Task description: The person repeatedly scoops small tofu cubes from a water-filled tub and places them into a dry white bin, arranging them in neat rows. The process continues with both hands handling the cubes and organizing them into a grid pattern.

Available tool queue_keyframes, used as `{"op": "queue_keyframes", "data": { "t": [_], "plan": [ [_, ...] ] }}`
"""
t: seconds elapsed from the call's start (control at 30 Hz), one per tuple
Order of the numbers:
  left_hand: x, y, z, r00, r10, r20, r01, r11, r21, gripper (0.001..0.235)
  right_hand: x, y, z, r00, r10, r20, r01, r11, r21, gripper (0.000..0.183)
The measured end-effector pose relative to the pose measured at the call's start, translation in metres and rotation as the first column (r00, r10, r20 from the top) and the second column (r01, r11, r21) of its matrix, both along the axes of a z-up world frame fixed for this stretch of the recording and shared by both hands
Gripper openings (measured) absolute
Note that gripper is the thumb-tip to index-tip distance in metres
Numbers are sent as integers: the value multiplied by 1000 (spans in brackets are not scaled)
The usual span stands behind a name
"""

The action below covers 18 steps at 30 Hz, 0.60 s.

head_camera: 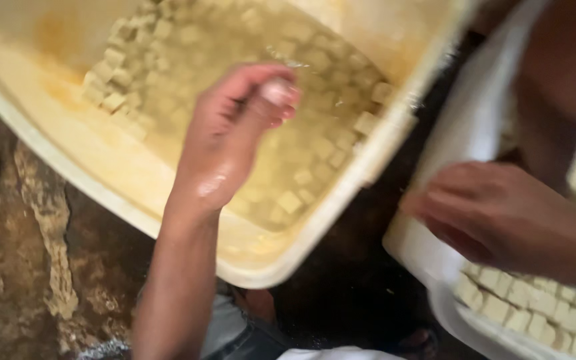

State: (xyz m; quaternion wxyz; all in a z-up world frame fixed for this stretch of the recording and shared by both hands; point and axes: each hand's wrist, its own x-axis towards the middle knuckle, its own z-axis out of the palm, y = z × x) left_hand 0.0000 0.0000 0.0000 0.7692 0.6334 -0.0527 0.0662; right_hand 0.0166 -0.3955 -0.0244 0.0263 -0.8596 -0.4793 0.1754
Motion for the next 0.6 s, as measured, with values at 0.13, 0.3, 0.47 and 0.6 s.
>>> {"op": "queue_keyframes", "data": {
  "t": [0.13,0.3,0.47,0.6],
  "plan": [
    [-1,51,-11,971,223,-81,-237,929,-283,21,68,145,23,998,-35,55,35,999,4,24],
    [-5,137,-22,951,308,-17,-295,891,-345,13,150,257,-39,968,-206,-143,161,948,-275,27],
    [-5,195,-26,949,313,-37,-306,887,-347,14,174,311,-178,982,-107,-155,-26,739,-673,23],
    [-1,218,-31,953,298,-58,-297,878,-376,15,151,317,-283,894,-383,-232,77,641,-763,39]
  ]
}}
